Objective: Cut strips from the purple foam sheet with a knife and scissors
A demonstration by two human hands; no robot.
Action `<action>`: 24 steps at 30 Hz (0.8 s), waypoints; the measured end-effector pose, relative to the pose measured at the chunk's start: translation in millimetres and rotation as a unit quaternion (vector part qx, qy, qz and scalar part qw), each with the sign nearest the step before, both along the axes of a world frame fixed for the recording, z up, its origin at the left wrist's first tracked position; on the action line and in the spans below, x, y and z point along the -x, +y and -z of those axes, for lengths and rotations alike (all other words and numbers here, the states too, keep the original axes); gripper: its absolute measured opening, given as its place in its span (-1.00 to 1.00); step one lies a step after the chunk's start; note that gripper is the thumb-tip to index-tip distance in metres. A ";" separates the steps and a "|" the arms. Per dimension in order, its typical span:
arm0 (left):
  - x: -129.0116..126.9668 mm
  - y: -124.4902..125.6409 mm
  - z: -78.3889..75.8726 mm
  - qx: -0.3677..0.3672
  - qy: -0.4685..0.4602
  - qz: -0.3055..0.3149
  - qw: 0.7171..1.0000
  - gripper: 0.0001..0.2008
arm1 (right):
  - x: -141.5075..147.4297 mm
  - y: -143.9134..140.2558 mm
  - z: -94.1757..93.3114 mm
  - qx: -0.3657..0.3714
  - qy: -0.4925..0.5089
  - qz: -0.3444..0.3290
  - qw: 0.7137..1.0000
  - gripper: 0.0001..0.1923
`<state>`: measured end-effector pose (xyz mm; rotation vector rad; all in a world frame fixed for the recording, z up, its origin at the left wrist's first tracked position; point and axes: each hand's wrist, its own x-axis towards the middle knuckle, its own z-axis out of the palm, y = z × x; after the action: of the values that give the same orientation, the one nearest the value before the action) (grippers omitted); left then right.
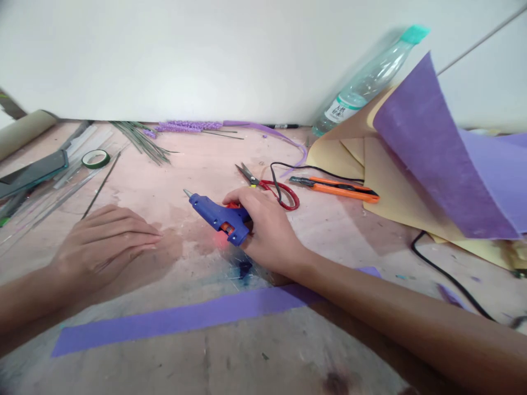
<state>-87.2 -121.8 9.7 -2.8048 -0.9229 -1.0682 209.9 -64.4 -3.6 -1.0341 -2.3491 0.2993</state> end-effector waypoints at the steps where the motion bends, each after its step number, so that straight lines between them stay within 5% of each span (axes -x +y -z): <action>1: 0.0 1.1 1.8 0.002 0.007 0.002 1.000 -0.87 | -0.1 0.2 0.3 -0.002 0.000 -0.001 1.000 -0.73; 6: -3.0 1.8 5.8 0.039 0.019 -0.006 0.999 -0.88 | -1.4 -0.5 -0.4 -0.005 0.001 -0.002 1.000 -0.73; 13: 6.9 10.0 -3.4 0.194 -0.011 -0.084 0.977 -0.72 | -1.2 0.6 0.2 -0.004 0.000 0.000 1.000 -0.75; 18: 11.4 14.3 -9.0 0.086 0.243 0.035 0.966 -0.68 | -1.5 0.2 -0.4 -0.003 0.000 0.004 1.000 -0.75; 24: 7.0 5.1 -7.1 0.019 0.370 0.044 0.928 -0.86 | -2.1 0.4 -2.1 0.001 -0.002 -0.003 1.000 -0.75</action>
<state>-94.2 -116.6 16.7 -2.8974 -0.7183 0.0613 212.0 -64.0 -1.5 -1.0305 -2.3564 0.3012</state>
